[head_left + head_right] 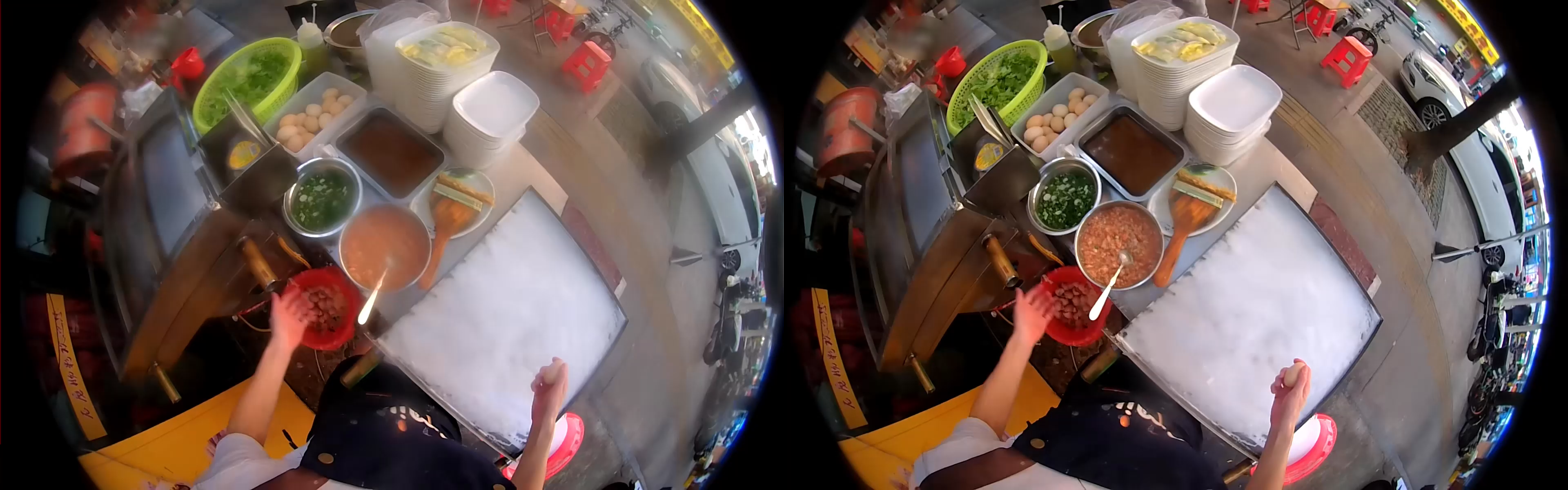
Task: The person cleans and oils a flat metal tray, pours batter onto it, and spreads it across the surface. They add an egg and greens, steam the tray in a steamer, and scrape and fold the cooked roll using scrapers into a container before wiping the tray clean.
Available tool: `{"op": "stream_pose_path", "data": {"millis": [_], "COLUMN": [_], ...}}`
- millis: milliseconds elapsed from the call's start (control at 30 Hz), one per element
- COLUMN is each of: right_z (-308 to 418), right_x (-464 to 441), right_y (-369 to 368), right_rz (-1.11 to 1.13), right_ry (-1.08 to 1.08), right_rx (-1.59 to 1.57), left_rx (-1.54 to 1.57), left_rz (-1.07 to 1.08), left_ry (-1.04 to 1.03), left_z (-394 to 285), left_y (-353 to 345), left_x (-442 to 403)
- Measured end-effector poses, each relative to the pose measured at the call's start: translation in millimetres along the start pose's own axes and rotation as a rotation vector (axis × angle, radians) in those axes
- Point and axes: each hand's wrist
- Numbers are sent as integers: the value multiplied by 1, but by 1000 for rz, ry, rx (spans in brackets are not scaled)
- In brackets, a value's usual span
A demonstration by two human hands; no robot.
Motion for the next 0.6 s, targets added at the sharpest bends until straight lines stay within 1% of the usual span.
{"op": "stream_pose_path", "data": {"millis": [33,100,167,200,233,267,333,367,400,433,467,500,533,567,600], "right_z": [2,0,-8,-7,-14,-16,-11,-10,-16,-20,-13,-5,-2,-4,-6], "right_x": [3,2,1,-5,-14,-22,-40,-50,-64,-76,-83,-88,-89,-89,-91], "right_y": [20,50,67,76,97,109,143,160,181,198,208,214,220,229,239], "right_rz": [-44,-72,-113,-169,-152,-181,-154,-183,-179,-150,-111,-63,-9,75,165], "right_ry": [9,40,41,27,21,24,81,98,303,500,563,623,683,677,675], "right_rx": [5,33,97,161,105,86,101,230,574,922,1099,1274,1447,1525,1598], "left_rx": [92,129,-46,-167,-310,-231,-51,25,132,-30,-295,-620,-930,-1134,-1248], "left_rz": [5,109,171,60,-30,35,279,378,249,144,8,-152,-190,-102,-39], "left_ry": [-95,-275,-271,-306,-333,-266,-229,-182,-67,-83,-25,15,-36,0,44], "left_z": [-30,-72,-102,-110,-114,-120,-115,-107,-94,-75,-55,-23,11,36,59], "left_y": [-14,-37,-41,-40,-35,-32,-21,-6,-5,11,18,6,2,-2,-14], "left_x": [13,35,29,18,2,-6,-11,-16,-8,-13,-11,9,23,35,48]}}
Point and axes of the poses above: each hand's wrist, its own x-axis away from the middle knuckle, its own y-axis out of the back of the hand, z = x × y, and after that the axes turned 15 degrees about y, right-handed
